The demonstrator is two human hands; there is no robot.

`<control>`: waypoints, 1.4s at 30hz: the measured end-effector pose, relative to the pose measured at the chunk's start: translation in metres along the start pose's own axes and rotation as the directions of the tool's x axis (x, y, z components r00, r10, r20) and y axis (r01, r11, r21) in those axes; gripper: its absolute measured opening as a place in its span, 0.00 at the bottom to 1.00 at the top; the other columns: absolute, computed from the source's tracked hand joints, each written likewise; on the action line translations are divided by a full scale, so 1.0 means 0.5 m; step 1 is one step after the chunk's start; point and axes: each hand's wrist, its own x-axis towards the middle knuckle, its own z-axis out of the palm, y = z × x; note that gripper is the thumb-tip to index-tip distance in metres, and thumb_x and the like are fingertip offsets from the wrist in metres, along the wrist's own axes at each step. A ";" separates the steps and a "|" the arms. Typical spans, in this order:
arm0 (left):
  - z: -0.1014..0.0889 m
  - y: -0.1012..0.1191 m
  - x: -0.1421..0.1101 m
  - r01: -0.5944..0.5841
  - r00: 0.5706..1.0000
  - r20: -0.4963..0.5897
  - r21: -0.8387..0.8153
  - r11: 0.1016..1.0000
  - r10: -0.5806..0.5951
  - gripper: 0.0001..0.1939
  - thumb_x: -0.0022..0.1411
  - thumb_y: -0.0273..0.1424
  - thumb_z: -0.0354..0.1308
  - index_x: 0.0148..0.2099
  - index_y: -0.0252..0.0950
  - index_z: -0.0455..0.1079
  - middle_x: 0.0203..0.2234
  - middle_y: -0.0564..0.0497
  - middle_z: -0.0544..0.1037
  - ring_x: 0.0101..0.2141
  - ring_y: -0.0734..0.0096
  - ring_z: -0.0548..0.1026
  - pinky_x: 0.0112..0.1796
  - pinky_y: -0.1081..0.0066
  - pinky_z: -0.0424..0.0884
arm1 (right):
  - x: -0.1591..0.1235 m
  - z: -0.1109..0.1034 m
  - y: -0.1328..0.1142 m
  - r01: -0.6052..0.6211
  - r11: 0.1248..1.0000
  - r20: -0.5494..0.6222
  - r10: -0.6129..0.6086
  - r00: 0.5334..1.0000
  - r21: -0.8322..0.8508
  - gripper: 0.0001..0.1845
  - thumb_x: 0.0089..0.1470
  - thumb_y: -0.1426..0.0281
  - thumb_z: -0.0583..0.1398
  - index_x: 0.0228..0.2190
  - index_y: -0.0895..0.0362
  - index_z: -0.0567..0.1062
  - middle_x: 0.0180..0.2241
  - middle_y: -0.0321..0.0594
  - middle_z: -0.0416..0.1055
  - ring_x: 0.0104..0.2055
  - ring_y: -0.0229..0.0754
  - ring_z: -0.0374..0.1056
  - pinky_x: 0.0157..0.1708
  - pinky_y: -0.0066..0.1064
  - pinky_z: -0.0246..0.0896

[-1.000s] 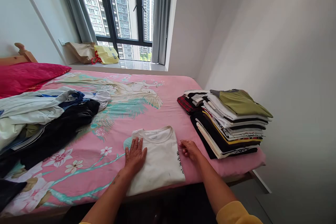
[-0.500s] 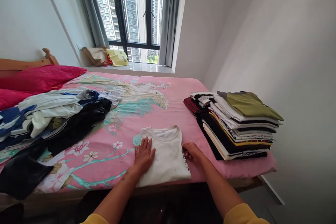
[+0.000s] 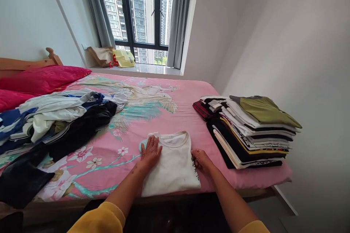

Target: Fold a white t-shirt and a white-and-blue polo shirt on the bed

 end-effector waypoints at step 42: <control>0.023 -0.026 -0.071 -0.080 0.995 0.058 0.012 0.997 0.079 0.31 0.65 0.43 0.36 0.67 0.38 0.42 0.66 0.50 0.39 0.65 0.62 0.37 0.59 0.47 0.35 | -0.011 -0.019 0.003 0.024 0.997 0.001 -0.024 1.000 0.068 0.18 0.47 0.58 0.58 0.20 0.55 0.58 0.13 0.24 0.53 0.10 0.26 0.47 0.10 0.21 0.32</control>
